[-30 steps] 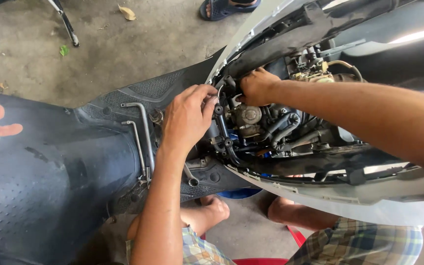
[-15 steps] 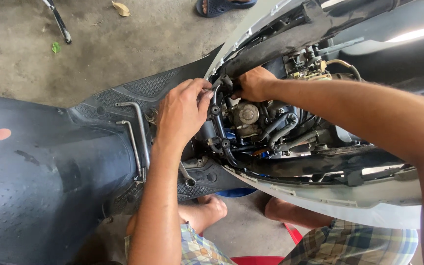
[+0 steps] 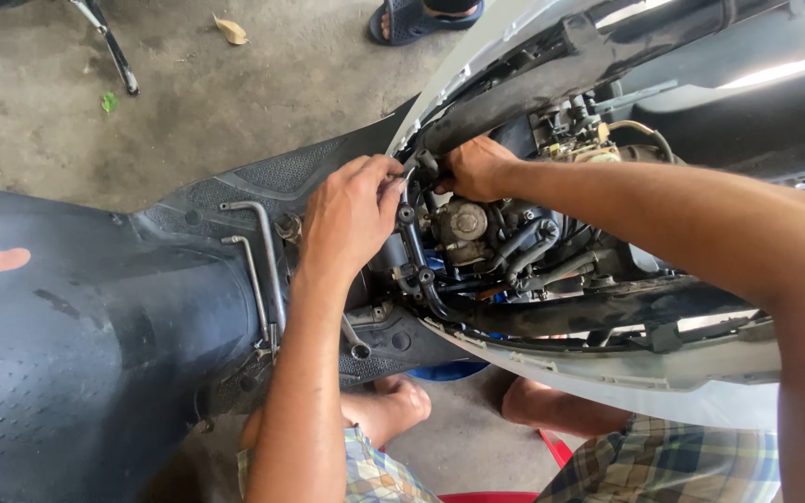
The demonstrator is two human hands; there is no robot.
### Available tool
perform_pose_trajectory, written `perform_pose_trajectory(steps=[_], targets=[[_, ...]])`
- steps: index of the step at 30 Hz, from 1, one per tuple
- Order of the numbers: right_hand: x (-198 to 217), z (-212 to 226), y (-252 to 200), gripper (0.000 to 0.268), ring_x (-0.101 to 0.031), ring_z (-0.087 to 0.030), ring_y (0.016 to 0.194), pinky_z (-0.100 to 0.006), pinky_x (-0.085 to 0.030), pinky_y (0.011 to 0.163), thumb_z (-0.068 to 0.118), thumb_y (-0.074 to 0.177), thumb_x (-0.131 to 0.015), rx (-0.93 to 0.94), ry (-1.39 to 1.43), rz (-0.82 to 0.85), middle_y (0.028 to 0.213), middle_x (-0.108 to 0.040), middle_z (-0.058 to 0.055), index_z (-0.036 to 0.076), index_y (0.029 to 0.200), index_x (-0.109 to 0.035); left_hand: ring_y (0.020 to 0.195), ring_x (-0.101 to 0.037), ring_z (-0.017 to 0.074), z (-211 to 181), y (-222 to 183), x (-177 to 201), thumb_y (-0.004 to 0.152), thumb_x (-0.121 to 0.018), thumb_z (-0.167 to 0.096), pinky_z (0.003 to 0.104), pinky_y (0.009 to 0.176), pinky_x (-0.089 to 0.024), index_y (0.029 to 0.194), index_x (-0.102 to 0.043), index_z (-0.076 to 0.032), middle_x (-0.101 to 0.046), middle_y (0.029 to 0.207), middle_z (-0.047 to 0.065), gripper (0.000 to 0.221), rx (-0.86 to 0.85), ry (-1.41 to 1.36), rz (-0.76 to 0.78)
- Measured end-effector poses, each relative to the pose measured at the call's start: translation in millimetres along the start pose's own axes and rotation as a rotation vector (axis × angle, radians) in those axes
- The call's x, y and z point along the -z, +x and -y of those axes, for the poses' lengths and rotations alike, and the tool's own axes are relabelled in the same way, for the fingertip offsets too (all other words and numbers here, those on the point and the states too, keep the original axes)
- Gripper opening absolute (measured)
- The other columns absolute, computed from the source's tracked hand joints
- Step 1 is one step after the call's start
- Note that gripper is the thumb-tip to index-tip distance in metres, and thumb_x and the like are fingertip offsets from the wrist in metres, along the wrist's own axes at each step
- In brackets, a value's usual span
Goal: The person crouches beside a scooter with its front body panels removed and works on the engine and carburetor area by hand, manipulating hoses, brackets and components in the frame. They use a screwdriver on parts, steady the handlebar at one point, and continue fitting and tightening components in the engine bay.
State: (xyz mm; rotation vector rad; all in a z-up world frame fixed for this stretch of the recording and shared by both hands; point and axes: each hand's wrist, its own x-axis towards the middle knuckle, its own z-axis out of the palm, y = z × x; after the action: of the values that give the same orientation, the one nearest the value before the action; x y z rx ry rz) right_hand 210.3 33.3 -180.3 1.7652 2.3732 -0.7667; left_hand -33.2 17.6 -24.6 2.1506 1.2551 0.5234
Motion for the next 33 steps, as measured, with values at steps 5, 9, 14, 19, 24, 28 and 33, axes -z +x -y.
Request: perform_pose_trajectory(steps=[5, 9, 14, 19, 24, 28, 33], targets=[[6.9, 0.8, 3.9, 0.049, -0.067, -0.039, 0.106, -0.048, -0.052, 0.091, 0.051, 0.087, -0.074, 0.006, -0.009, 0.102, 0.107, -0.072, -0.021, 0.007, 0.108, -0.074, 0.087, -0.073, 0.0313, 5.8, 0.7, -4.1, 0.094, -0.07, -0.018, 0.044, 0.075, -0.056, 0.106, -0.072, -0.009, -0.074, 0.099, 0.01, 0.015, -0.011, -0.013, 0.002], [10.0, 6.1, -2.3, 0.048, -0.068, -0.037, 0.105, -0.048, -0.053, 0.091, 0.052, 0.086, -0.074, -0.044, -0.024, 0.111, 0.105, -0.073, -0.02, 0.008, 0.106, -0.076, 0.087, -0.073, 0.0299, -1.6, 1.7, -3.9, 0.094, -0.07, -0.02, 0.044, 0.075, -0.056, 0.106, -0.072, -0.009, -0.074, 0.098, 0.008, 0.016, 0.019, 0.012, 0.015], [6.8, 1.1, 1.5, 0.049, -0.068, -0.038, 0.101, -0.049, -0.053, 0.088, 0.052, 0.087, -0.073, 0.012, -0.001, 0.082, 0.102, -0.073, -0.02, 0.007, 0.106, -0.075, 0.087, -0.073, 0.0292, 3.1, 1.7, -5.4, 0.095, -0.07, -0.02, 0.043, 0.076, -0.056, 0.107, -0.073, -0.01, -0.074, 0.1, 0.008, 0.016, 0.022, 0.012, 0.02], [10.6, 4.3, -3.9, 0.047, -0.068, -0.038, 0.101, -0.049, -0.053, 0.087, 0.053, 0.088, -0.072, -0.004, -0.023, 0.06, 0.102, -0.073, -0.02, 0.01, 0.106, -0.076, 0.088, -0.072, 0.0313, -1.1, 2.9, -5.0, 0.095, -0.071, -0.02, 0.045, 0.075, -0.055, 0.106, -0.073, -0.01, -0.073, 0.098, 0.008, 0.016, 0.02, 0.037, 0.021], [4.9, 0.1, 0.0, 0.045, -0.068, -0.037, 0.102, -0.049, -0.053, 0.088, 0.052, 0.087, -0.072, 0.016, -0.009, 0.082, 0.102, -0.073, -0.018, 0.011, 0.105, -0.076, 0.088, -0.072, 0.0308, 1.8, 3.5, -5.9, 0.094, -0.07, -0.02, 0.044, 0.077, -0.056, 0.107, -0.072, -0.01, -0.073, 0.1, 0.008, 0.016, 0.005, 0.018, 0.02], [10.5, 4.6, -2.8, 0.047, -0.069, -0.037, 0.103, -0.048, -0.053, 0.09, 0.055, 0.089, -0.07, -0.059, -0.015, 0.102, 0.102, -0.074, -0.019, 0.012, 0.108, -0.076, 0.087, -0.071, 0.0324, -0.3, 4.7, -6.3, 0.094, -0.07, -0.02, 0.046, 0.075, -0.055, 0.107, -0.073, -0.01, -0.073, 0.099, 0.009, 0.016, 0.022, 0.054, 0.028], [10.4, 1.3, 0.0, 0.05, -0.066, -0.037, 0.106, -0.048, -0.052, 0.091, 0.054, 0.086, -0.072, 0.03, 0.002, 0.081, 0.109, -0.072, -0.018, 0.01, 0.111, -0.074, 0.089, -0.072, 0.0314, 1.0, 3.5, -5.6, 0.095, -0.07, -0.021, 0.045, 0.076, -0.056, 0.106, -0.072, -0.01, -0.073, 0.099, 0.008, 0.016, 0.01, 0.028, 0.026]])
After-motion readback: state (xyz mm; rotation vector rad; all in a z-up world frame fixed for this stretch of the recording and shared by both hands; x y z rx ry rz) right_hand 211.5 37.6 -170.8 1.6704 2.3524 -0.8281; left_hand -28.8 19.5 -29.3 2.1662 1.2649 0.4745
